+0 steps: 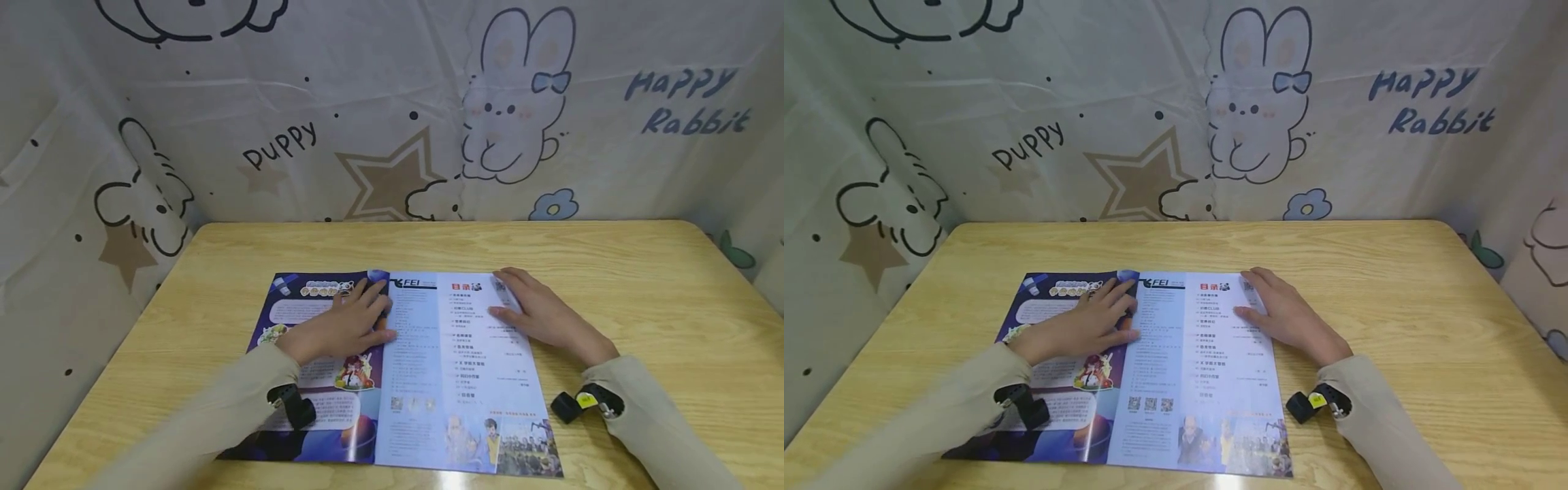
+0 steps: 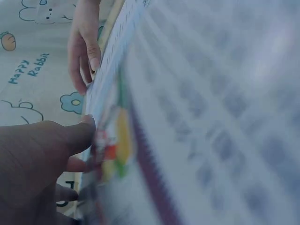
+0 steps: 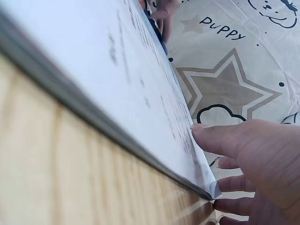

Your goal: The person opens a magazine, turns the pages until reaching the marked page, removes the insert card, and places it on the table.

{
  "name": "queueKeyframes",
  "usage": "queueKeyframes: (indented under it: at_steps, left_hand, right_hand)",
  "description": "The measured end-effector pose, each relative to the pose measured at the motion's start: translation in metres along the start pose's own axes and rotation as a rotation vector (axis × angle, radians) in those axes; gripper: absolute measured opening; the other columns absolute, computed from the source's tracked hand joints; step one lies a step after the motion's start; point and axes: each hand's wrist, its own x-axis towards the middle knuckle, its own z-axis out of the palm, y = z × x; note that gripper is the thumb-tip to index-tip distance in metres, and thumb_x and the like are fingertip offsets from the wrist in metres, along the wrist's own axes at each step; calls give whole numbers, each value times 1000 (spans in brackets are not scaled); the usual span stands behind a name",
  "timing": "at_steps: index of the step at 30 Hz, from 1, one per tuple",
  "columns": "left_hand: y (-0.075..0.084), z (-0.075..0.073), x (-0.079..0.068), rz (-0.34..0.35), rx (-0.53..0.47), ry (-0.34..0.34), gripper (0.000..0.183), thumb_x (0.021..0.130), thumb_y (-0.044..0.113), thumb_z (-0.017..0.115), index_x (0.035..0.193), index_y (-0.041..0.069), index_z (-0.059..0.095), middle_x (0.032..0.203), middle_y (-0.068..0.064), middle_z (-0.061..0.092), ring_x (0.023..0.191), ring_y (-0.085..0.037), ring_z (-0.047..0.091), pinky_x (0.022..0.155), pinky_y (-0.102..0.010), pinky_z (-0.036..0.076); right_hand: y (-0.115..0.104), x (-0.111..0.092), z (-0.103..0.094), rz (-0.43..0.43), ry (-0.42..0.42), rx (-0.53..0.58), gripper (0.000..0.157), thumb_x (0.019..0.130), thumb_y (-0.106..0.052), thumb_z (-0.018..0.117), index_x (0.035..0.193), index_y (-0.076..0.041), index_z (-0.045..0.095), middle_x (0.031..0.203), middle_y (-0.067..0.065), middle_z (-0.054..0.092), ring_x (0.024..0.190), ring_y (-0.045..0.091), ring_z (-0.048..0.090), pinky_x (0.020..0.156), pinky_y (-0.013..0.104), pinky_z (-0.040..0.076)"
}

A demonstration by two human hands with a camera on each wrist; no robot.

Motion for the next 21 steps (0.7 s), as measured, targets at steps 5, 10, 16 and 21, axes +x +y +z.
queueKeyframes:
  at_steps: [5,10,16,21]
  left_hand:
    - [1,5,23,27,4,45,64,98,56,41,148,19,30,161,-14,8,148,-37,-1,111,-68,7]
    - [3,7,42,50,-87,80,61,99,51,41,148,16,31,161,-16,11,149,-34,1,116,-58,-1]
    - [6,10,52,61,-100,129,64,100,47,42,151,10,27,160,-18,14,149,-32,4,118,-55,-1]
    - [6,12,53,81,-154,181,65,99,46,46,151,9,28,158,-16,20,149,-30,10,117,-54,-3]
  right_hand:
    - [1,2,3,-13,13,7,70,96,-42,56,149,-4,32,153,22,27,138,45,30,109,61,27]
    - [2,3,4,-16,20,4,69,96,-42,56,149,-4,33,153,22,27,138,45,29,109,60,27]
    - [3,3,2,-10,23,10,69,96,-42,56,149,-5,32,154,21,27,139,43,29,110,59,27]
    - [4,1,0,-7,36,4,68,96,-42,56,149,-5,32,153,20,29,139,42,31,110,58,28]
